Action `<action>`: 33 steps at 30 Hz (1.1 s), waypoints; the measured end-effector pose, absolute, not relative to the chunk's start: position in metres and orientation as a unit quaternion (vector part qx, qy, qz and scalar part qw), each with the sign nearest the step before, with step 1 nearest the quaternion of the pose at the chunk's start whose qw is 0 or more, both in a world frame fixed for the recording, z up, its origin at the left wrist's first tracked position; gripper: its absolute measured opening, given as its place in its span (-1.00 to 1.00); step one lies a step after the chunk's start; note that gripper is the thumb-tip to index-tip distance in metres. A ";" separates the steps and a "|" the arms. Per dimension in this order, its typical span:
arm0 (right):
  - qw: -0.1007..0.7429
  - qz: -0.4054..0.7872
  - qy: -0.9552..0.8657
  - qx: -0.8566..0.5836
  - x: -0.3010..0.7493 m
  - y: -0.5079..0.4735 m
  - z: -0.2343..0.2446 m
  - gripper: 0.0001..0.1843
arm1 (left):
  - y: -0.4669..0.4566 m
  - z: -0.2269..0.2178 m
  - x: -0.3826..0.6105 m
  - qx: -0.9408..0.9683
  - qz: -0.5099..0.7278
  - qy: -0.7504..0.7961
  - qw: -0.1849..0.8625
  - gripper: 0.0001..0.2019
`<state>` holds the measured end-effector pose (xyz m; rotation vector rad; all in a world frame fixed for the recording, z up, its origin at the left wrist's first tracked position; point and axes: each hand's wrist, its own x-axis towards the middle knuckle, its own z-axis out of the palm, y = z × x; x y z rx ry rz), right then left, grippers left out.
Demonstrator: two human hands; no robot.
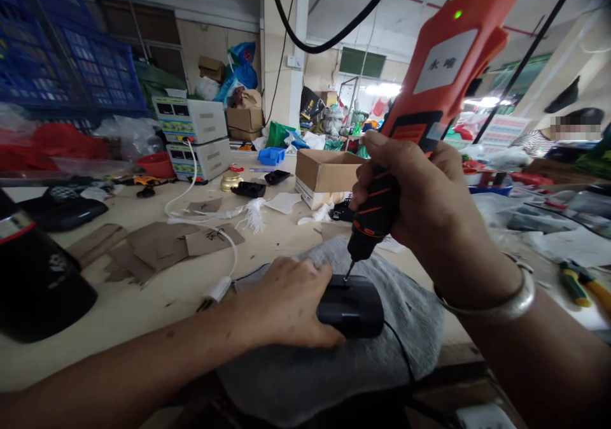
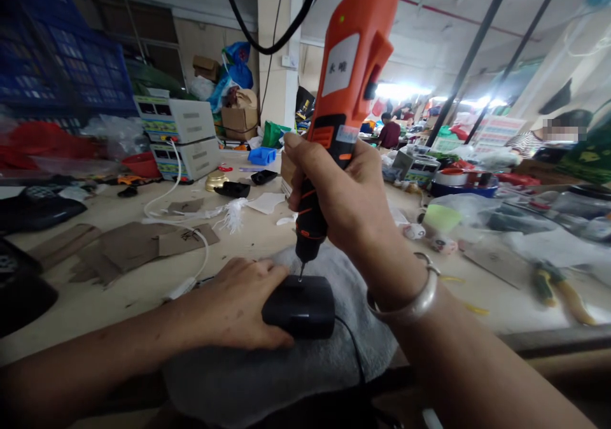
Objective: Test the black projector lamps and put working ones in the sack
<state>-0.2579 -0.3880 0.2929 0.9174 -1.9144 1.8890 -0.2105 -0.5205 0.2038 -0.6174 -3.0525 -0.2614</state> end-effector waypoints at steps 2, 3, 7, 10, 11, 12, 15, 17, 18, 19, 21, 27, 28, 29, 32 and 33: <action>0.149 0.652 -0.674 0.314 -0.259 -0.388 0.293 -0.66 | -0.521 0.203 -0.210 -0.200 -0.083 -0.976 0.014 -0.43; 0.148 0.650 -0.677 0.311 -0.260 -0.389 0.292 -0.65 | -0.521 0.203 -0.210 -0.203 -0.081 -0.976 0.016 -0.43; 0.151 0.653 -0.673 0.314 -0.261 -0.388 0.292 -0.66 | -0.521 0.202 -0.210 -0.209 -0.069 -0.975 0.027 -0.42; 0.146 0.651 -0.668 0.329 -0.258 -0.389 0.292 -0.67 | -0.521 0.203 -0.210 -0.212 -0.066 -0.975 0.029 -0.42; 0.145 0.650 -0.668 0.332 -0.257 -0.389 0.292 -0.68 | -0.521 0.203 -0.211 -0.211 -0.067 -0.975 0.028 -0.42; 0.145 0.649 -0.669 0.333 -0.256 -0.389 0.292 -0.69 | -0.521 0.203 -0.211 -0.208 -0.067 -0.976 0.025 -0.42; 0.152 0.650 -0.663 0.340 -0.257 -0.391 0.291 -0.75 | -0.521 0.204 -0.212 -0.200 -0.068 -0.977 0.013 -0.42; 0.159 0.655 -0.652 0.347 -0.259 -0.392 0.289 -0.77 | -0.522 0.204 -0.213 -0.200 -0.072 -0.977 0.006 -0.42; 0.162 0.659 -0.647 0.348 -0.261 -0.391 0.288 -0.77 | -0.522 0.204 -0.213 -0.200 -0.073 -0.977 0.005 -0.42; 0.164 0.663 -0.643 0.347 -0.262 -0.391 0.288 -0.77 | -0.522 0.204 -0.214 -0.199 -0.075 -0.977 0.005 -0.42; 0.165 0.672 -0.639 0.337 -0.264 -0.389 0.286 -0.77 | -0.523 0.203 -0.214 -0.199 -0.074 -0.977 0.009 -0.41; 0.143 0.711 -0.622 0.295 -0.270 -0.383 0.285 -0.76 | -0.523 0.200 -0.208 -0.200 -0.072 -0.977 0.028 -0.37; 0.143 0.709 -0.624 0.296 -0.270 -0.382 0.286 -0.74 | -0.523 0.200 -0.207 -0.202 -0.074 -0.976 0.032 -0.31; 0.145 0.705 -0.628 0.297 -0.270 -0.381 0.288 -0.72 | -0.524 0.200 -0.205 -0.207 -0.076 -0.975 0.037 -0.22; 0.174 0.703 -0.619 0.303 -0.263 -0.378 0.299 -0.74 | -0.530 0.202 -0.205 -0.218 -0.108 -0.969 0.044 -0.07; 0.185 0.705 -0.614 0.304 -0.259 -0.376 0.304 -0.76 | -0.533 0.203 -0.207 -0.212 -0.139 -0.967 0.030 -0.09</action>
